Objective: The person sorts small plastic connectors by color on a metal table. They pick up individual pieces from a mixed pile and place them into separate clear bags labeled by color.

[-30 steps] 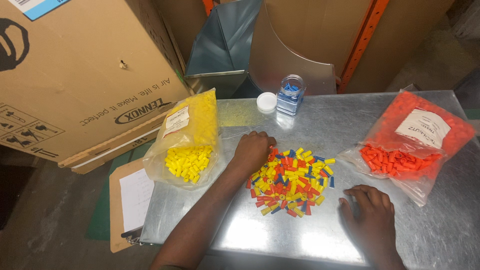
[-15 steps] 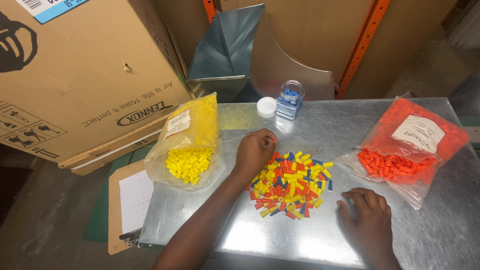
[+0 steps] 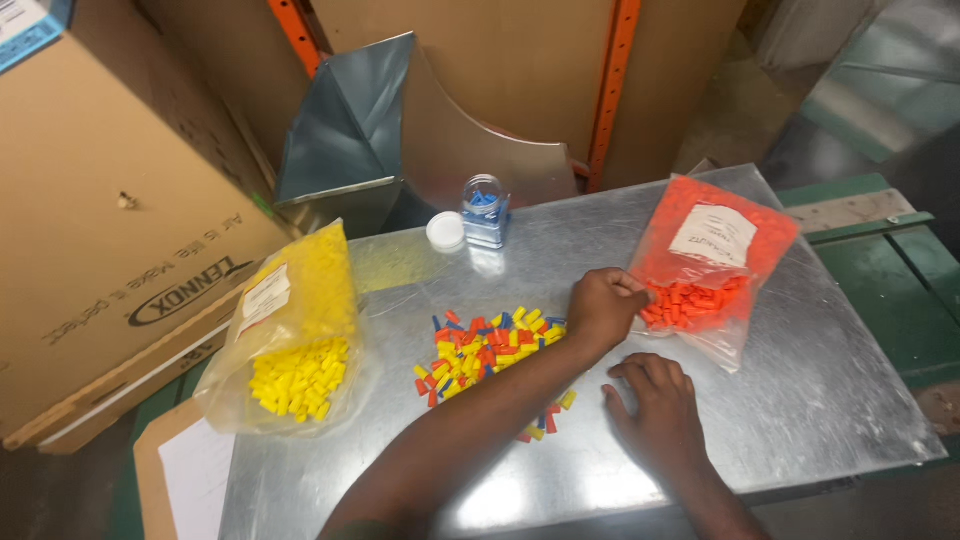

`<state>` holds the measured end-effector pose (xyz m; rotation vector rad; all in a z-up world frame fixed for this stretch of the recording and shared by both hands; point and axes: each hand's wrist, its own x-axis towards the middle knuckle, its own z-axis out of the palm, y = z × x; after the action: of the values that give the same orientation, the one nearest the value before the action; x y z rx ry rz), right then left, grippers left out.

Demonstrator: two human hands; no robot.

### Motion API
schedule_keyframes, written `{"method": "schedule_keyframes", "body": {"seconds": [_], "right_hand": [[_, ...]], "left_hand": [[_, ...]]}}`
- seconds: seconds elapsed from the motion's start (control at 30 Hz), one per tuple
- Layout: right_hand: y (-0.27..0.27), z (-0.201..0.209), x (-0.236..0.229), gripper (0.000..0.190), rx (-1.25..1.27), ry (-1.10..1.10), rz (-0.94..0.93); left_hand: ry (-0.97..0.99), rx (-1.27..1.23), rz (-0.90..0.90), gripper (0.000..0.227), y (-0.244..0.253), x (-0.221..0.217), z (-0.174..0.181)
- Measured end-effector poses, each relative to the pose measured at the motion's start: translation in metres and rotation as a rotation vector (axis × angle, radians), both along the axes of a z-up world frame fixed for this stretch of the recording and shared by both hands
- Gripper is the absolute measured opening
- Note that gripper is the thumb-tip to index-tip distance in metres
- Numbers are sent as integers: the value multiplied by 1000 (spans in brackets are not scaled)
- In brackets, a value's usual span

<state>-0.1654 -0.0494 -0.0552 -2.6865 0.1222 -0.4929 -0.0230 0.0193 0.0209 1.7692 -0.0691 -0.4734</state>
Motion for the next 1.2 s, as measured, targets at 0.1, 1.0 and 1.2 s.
{"method": "schedule_keyframes", "body": {"seconds": [0.1,1.0,1.2], "right_hand": [[1,3,0,25,33,50,-17],[4,-3,-1,24,-16,68,-63],[5,-1,-2,21,1,70,-66]], "left_hand": [[181,-181,17,14,-31,4,-14],[-406,1057,-402,37,225,46,4],[-402,1042,-405,27,221,47,1]]}}
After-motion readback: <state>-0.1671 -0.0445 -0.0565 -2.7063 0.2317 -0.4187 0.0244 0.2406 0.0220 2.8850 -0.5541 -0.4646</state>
